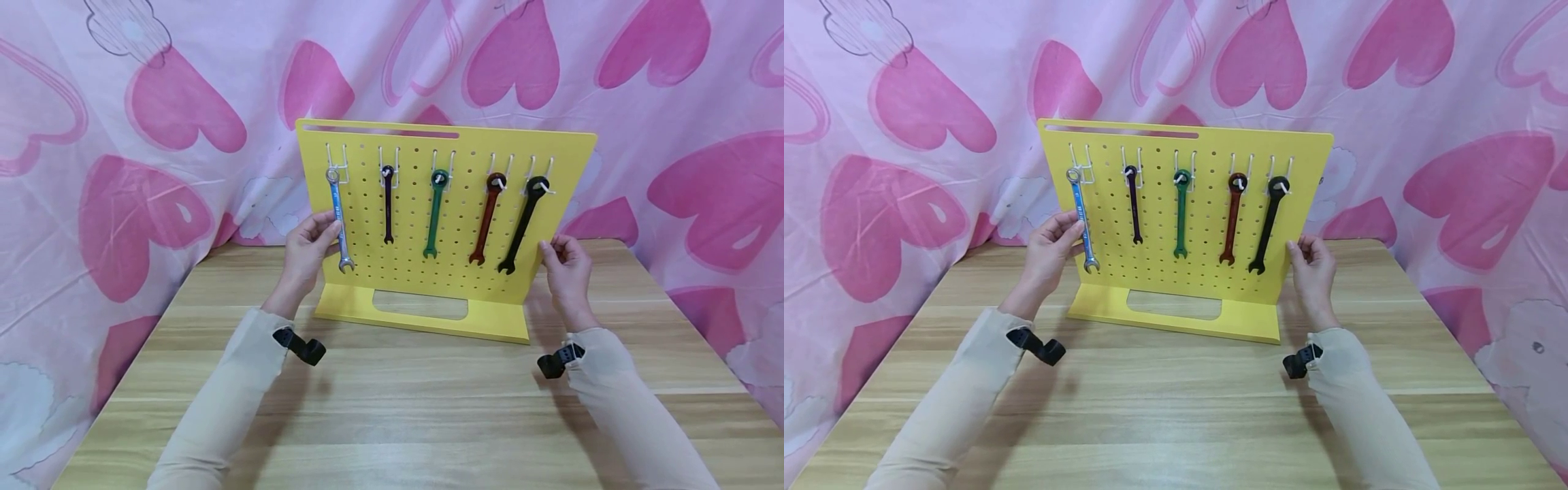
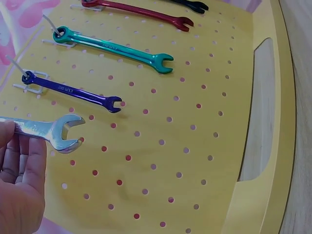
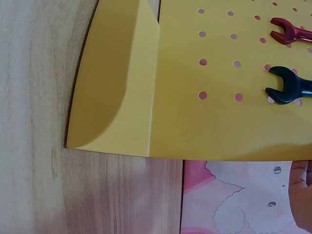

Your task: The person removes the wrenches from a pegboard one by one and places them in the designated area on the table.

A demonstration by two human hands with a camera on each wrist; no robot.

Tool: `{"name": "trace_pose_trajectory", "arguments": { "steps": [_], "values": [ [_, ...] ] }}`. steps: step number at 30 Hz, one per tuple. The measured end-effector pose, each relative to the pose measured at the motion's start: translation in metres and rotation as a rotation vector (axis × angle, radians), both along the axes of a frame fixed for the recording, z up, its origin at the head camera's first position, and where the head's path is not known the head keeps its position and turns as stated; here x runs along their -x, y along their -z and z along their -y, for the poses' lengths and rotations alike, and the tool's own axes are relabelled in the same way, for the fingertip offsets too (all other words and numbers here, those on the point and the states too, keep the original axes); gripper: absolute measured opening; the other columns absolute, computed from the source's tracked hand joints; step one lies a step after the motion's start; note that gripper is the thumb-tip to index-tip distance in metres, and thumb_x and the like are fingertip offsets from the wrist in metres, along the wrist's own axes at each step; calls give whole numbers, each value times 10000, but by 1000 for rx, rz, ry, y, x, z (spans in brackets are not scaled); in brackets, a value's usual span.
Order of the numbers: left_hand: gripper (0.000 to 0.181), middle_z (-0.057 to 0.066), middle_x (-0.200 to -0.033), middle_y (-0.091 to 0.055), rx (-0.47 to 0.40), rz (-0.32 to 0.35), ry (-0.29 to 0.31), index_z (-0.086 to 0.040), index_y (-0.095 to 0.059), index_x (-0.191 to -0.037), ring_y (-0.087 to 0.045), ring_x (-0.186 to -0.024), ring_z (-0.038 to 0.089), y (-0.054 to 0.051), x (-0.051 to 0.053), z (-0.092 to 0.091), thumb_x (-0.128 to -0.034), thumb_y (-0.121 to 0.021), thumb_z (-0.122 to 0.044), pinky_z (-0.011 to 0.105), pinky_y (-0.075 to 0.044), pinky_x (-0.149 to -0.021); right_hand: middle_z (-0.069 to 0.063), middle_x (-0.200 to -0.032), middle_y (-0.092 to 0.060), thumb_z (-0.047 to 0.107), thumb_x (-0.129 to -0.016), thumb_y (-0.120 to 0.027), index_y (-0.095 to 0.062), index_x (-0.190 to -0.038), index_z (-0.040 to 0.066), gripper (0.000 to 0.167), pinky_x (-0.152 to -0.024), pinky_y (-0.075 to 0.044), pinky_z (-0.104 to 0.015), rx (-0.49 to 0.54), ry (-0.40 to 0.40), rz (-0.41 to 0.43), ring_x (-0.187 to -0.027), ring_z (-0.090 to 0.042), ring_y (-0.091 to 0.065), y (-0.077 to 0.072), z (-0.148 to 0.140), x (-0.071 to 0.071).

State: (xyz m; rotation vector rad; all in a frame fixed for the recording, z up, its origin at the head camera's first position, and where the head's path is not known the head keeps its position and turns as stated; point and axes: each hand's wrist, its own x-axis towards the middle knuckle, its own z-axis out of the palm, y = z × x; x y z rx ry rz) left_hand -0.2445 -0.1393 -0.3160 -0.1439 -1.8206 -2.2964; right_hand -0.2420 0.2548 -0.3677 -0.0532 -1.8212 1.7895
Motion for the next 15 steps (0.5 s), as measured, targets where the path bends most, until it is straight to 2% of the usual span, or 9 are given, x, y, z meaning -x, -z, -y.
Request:
{"name": "trace_pose_trajectory", "arguments": {
  "steps": [5, 9, 15],
  "values": [
    [127, -44, -846, -622, 9, -13, 14, -174, -650, -959, -587, -764, 75, -3, -2, 1, -900, -617, -67, 251, -568, -735, 29, -748, -528, -17, -898, -576, -548, -877, -31, 38, -605, -488, -99, -11, -3, -10, -663, -37, -498, -8, 5, -7],
    [129, -38, -853, -621, -10, -17, 22, -177, -649, -952, -585, -762, 74, -5, -5, 1, -901, -613, -64, 251, -569, -731, 26, -720, -528, -71, -886, -562, -548, -835, -10, 81, -586, -485, -99, 19, -7, -25, -638, -30, -491, -14, 10, -11],
    [142, -52, -848, -614, -26, -27, 20, -197, -642, -937, -588, -773, 66, -7, -9, 4, -916, -592, -65, 241, -568, -723, 29, -726, -524, -48, -892, -567, -549, -834, 8, 82, -593, -484, -100, -13, 3, -13, -645, -32, -489, -15, 11, -13]
  ]
}}
